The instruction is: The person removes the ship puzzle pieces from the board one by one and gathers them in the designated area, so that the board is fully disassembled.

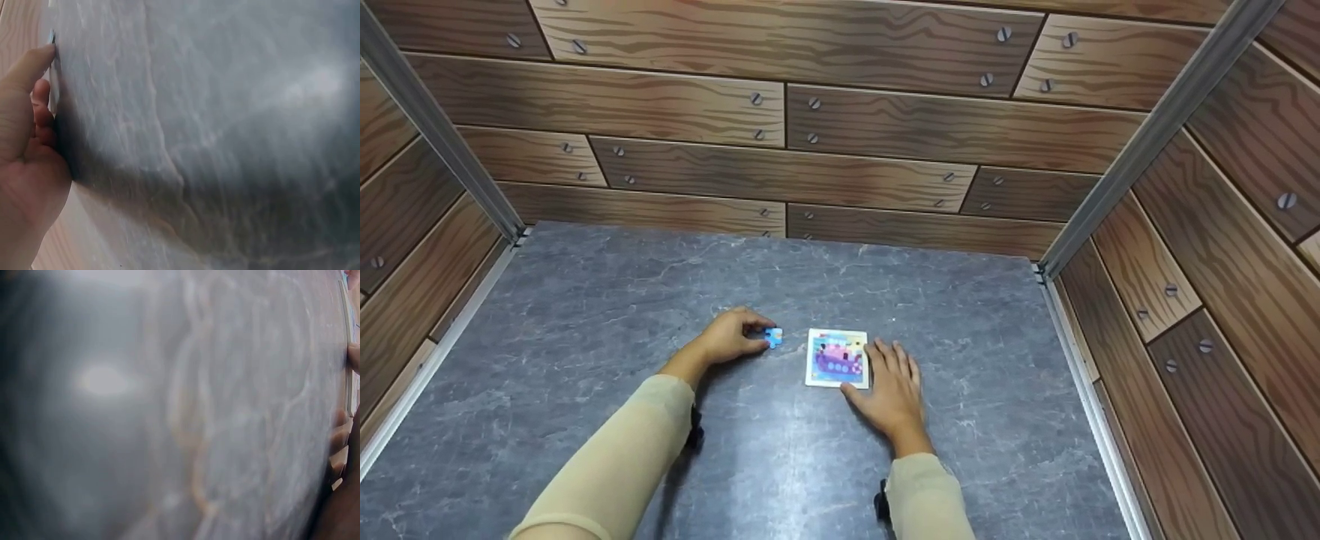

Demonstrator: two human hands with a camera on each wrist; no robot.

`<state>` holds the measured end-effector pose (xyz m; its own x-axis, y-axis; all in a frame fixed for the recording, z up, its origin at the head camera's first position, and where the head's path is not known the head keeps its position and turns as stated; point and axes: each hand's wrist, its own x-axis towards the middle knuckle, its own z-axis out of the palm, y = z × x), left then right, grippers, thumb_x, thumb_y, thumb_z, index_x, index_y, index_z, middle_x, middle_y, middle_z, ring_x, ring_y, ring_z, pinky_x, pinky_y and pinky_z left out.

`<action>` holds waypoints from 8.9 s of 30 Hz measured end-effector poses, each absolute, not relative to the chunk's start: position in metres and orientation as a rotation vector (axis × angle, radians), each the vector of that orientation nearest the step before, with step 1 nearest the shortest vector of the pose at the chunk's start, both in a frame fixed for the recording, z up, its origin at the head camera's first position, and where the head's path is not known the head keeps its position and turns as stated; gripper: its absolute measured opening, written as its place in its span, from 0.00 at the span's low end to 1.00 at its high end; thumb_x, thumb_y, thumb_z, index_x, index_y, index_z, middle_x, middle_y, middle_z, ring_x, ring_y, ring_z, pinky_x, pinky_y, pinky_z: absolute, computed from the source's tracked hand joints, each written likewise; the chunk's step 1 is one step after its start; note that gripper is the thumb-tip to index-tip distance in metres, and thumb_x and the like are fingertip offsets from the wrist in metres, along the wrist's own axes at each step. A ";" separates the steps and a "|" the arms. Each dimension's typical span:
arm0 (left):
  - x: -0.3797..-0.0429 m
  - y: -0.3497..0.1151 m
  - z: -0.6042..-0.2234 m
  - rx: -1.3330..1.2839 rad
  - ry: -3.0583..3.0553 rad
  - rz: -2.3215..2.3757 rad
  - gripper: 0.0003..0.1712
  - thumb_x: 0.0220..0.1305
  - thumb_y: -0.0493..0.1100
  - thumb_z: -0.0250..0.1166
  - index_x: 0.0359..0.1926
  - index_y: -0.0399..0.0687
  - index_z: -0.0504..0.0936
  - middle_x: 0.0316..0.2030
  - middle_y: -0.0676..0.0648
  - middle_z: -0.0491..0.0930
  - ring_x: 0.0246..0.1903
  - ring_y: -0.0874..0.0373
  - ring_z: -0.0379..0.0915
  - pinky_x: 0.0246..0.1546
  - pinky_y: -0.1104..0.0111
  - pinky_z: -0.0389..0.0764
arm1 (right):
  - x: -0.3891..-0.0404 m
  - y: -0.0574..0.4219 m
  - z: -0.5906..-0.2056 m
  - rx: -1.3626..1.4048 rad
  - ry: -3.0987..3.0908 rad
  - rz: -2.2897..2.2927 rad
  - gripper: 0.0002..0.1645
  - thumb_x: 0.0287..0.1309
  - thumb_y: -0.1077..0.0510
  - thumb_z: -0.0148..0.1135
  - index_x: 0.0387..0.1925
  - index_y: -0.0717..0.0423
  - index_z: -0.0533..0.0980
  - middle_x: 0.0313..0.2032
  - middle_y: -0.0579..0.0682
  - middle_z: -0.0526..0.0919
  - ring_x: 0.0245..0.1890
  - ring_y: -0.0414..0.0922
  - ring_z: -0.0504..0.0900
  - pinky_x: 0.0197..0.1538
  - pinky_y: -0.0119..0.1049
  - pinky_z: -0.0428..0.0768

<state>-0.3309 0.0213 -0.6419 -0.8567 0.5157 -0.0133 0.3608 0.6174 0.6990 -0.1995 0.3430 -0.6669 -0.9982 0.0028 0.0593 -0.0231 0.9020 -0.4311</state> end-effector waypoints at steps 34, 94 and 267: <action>-0.327 0.017 -0.642 0.515 2.525 1.342 0.28 0.63 0.45 0.79 0.64 0.47 0.87 0.53 0.45 0.85 0.47 0.56 0.74 0.55 0.62 0.77 | -0.201 0.342 -0.666 0.012 -3.036 0.678 0.55 0.65 0.30 0.69 0.82 0.53 0.64 0.84 0.59 0.62 0.86 0.66 0.52 0.86 0.69 0.44; -0.298 0.139 -0.627 0.646 2.571 0.903 0.34 0.70 0.50 0.75 0.74 0.54 0.79 0.56 0.46 0.85 0.61 0.52 0.79 0.68 0.58 0.79 | -0.199 0.341 -0.667 0.025 -3.027 0.649 0.54 0.64 0.31 0.69 0.81 0.51 0.65 0.83 0.58 0.64 0.86 0.65 0.54 0.86 0.67 0.46; -0.316 0.005 -0.623 0.501 2.552 1.251 0.14 0.67 0.30 0.71 0.47 0.41 0.75 0.40 0.43 0.80 0.39 0.57 0.72 0.49 0.63 0.76 | -0.200 0.342 -0.667 0.029 -3.030 0.670 0.55 0.65 0.29 0.67 0.83 0.52 0.62 0.84 0.60 0.62 0.86 0.66 0.51 0.86 0.68 0.44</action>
<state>-0.3163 0.0046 -0.6226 -0.9084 0.4113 -0.0754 0.1922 0.5709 0.7982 -0.2005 0.3424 -0.6669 -0.9991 -0.0101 0.0416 -0.0267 0.9065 -0.4213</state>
